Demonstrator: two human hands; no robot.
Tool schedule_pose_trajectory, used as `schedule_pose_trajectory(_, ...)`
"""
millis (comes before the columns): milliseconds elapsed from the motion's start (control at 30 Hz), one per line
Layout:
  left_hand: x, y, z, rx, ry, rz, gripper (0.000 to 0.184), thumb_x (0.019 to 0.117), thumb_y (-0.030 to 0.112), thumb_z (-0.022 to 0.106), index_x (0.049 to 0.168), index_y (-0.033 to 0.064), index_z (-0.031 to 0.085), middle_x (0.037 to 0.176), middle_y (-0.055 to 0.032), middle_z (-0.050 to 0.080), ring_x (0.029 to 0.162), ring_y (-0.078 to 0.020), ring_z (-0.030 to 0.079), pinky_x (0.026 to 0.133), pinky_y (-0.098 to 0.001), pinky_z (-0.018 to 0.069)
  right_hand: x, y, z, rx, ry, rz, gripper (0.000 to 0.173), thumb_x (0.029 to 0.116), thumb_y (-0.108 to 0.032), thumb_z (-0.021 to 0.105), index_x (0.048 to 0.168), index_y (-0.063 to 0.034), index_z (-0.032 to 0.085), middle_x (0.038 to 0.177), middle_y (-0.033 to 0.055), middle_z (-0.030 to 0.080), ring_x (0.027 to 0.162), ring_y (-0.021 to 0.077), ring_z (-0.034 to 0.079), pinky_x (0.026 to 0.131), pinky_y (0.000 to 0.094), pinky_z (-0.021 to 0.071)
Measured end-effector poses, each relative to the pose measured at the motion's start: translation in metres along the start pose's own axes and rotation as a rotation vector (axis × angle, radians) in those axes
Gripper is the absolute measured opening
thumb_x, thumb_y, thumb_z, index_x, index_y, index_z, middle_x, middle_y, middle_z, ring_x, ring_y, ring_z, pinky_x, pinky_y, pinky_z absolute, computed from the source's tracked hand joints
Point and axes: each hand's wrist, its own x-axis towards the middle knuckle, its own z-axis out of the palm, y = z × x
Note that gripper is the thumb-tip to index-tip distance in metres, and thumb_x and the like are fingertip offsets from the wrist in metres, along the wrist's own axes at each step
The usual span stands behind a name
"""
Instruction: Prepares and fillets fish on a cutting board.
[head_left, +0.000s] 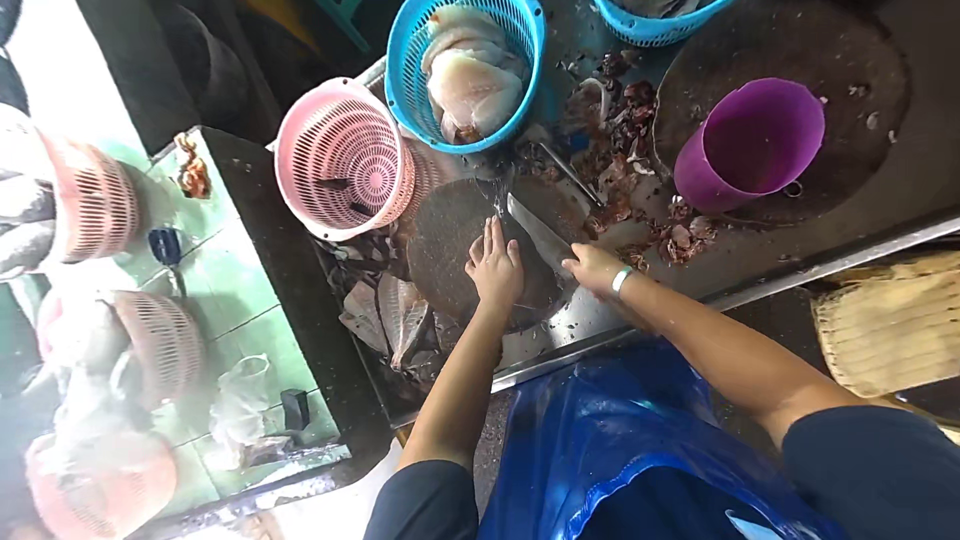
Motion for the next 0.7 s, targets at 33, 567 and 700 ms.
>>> schedule_pose_trajectory(33,0.001,0.0,0.0,0.003,-0.006,-0.004,0.06,0.1086,0.046,0.016,0.166,0.0288,0.019,0.172,0.0102,0.019,0.154,-0.0303,0.027,0.105,-0.0669,0.0336,-0.011,0.014,0.004,0.005,-0.014,0.001,0.048,0.1116,-0.043,0.041,0.144,-0.0085,0.046,0.083,0.0203,0.061,0.056,0.0292,0.062,0.052,0.0459,0.0555)
schedule_pose_trajectory(567,-0.004,0.002,-0.003,0.027,0.0,0.001,0.062,0.1079,0.044,0.013,0.167,0.0258,0.018,0.172,0.0096,0.018,0.154,-0.031,0.026,0.104,-0.068,0.0343,-0.073,0.081,0.064,0.03,-0.018,0.028,0.043,0.1114,-0.042,0.042,0.135,-0.0068,0.052,0.084,0.0201,0.063,0.06,0.0303,0.064,0.059,0.0476,0.0566)
schedule_pose_trajectory(700,-0.004,0.002,-0.001,0.041,0.002,-0.003,0.062,0.1079,0.044,0.012,0.167,0.0261,0.016,0.173,0.0094,0.017,0.155,-0.0313,0.026,0.104,-0.0678,0.0343,-0.057,0.066,0.065,0.089,0.037,-0.002,0.043,0.1116,-0.04,0.042,0.134,-0.0049,0.054,0.082,0.0213,0.064,0.06,0.0318,0.064,0.058,0.0479,0.0562)
